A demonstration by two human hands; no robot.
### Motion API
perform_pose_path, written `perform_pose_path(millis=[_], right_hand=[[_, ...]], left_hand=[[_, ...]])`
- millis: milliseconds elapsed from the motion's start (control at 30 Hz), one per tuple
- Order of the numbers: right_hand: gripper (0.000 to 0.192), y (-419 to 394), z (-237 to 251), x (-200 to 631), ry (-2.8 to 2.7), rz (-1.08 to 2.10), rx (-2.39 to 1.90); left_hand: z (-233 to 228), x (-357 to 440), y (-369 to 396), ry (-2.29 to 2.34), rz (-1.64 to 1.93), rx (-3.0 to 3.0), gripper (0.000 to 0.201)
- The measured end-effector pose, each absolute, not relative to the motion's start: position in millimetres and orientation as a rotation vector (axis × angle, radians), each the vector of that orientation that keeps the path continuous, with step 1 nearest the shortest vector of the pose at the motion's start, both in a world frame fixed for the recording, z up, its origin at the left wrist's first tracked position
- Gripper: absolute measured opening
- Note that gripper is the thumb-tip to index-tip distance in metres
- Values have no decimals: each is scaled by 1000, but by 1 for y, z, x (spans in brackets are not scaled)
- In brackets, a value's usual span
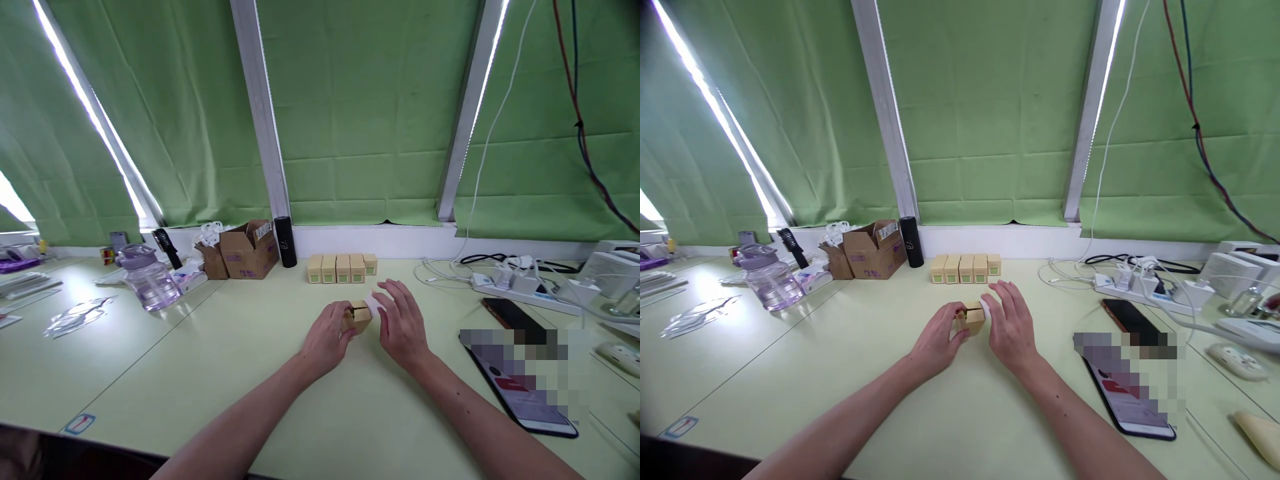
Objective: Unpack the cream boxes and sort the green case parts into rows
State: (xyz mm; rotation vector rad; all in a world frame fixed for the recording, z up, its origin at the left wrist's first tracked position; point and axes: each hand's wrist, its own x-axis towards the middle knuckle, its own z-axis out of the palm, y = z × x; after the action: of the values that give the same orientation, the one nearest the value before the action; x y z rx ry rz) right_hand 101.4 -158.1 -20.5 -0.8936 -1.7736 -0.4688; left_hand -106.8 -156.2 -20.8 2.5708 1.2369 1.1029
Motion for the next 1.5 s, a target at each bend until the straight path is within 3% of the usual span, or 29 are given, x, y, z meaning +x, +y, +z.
perform_pose_path(millis=[200,433,733,1500], right_hand=[[62,-150,-24,108,-1942,-522,-794],[69,-145,-36,108,-1980,-448,-900],[41,-145,-44,101,-1903,-223,-1051],[6,-162,-27,95,-1841,135,-1034]], left_hand=[[-22,-108,-155,1157,1133,2590,55],[-30,-112,-151,1203,1126,2518,73],[-35,-112,-146,1190,1102,2323,74],[-25,-110,-150,1152,1070,2026,73]])
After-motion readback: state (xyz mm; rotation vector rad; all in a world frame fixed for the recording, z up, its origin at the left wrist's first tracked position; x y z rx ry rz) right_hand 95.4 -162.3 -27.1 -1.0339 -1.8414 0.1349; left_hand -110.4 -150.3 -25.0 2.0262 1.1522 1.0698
